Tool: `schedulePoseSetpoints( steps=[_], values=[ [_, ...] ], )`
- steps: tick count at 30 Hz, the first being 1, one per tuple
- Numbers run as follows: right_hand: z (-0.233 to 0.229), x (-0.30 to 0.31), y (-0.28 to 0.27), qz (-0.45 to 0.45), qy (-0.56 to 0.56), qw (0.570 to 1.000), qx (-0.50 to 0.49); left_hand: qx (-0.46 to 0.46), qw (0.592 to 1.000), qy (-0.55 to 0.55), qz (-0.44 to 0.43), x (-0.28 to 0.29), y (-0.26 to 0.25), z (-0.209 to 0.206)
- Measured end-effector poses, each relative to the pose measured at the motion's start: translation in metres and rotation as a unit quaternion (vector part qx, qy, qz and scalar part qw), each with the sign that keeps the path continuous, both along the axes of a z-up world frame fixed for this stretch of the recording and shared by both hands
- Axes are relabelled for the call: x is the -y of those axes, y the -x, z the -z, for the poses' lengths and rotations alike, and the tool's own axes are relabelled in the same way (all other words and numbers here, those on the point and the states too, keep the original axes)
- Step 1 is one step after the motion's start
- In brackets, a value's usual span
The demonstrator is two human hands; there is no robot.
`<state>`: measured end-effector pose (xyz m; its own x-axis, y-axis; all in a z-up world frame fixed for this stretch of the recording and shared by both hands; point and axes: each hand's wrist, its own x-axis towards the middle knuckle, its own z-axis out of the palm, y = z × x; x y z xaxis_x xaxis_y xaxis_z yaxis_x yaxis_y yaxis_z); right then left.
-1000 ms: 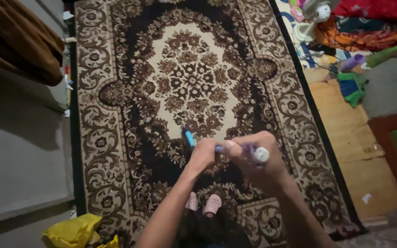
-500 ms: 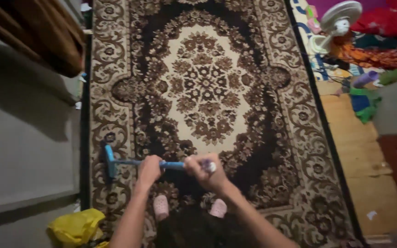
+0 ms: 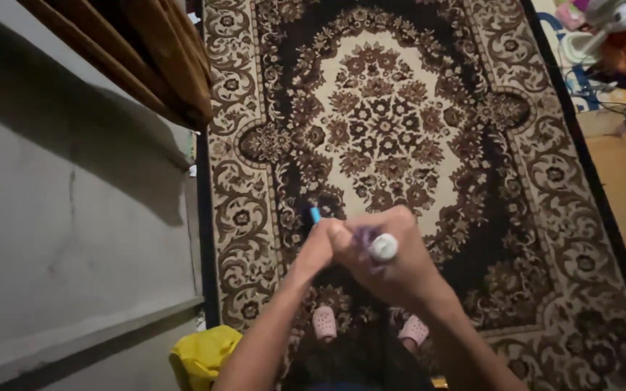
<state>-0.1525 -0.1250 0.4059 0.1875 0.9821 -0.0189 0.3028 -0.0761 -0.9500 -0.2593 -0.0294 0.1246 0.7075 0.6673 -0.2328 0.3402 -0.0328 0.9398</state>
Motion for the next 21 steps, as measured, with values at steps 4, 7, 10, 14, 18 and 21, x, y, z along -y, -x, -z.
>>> schedulePoseSetpoints(
  steps=[4,7,10,14,18,21],
  values=[
    [0.041,-0.002,-0.004,0.046,-0.001,0.999,0.006,-0.044,0.968,-0.23,0.088,-0.023,0.037,-0.027],
    [0.099,-0.015,0.003,0.031,-0.09,0.991,-0.095,-0.174,0.964,-0.185,0.08,-0.043,0.077,-0.021],
    [0.139,-0.033,0.036,0.034,-0.018,0.994,-0.102,-0.288,0.944,-0.15,0.059,-0.067,0.127,0.027],
    [0.166,-0.042,0.064,0.008,0.011,0.987,-0.159,-0.257,0.929,-0.264,0.014,-0.075,0.161,0.086],
    [0.121,-0.029,0.046,0.047,0.077,0.988,-0.124,-0.175,0.963,-0.205,0.025,-0.061,0.117,0.079],
    [0.077,-0.015,0.017,0.035,0.035,0.998,-0.042,-0.063,0.968,-0.241,0.017,-0.028,0.048,0.12]
  ],
)
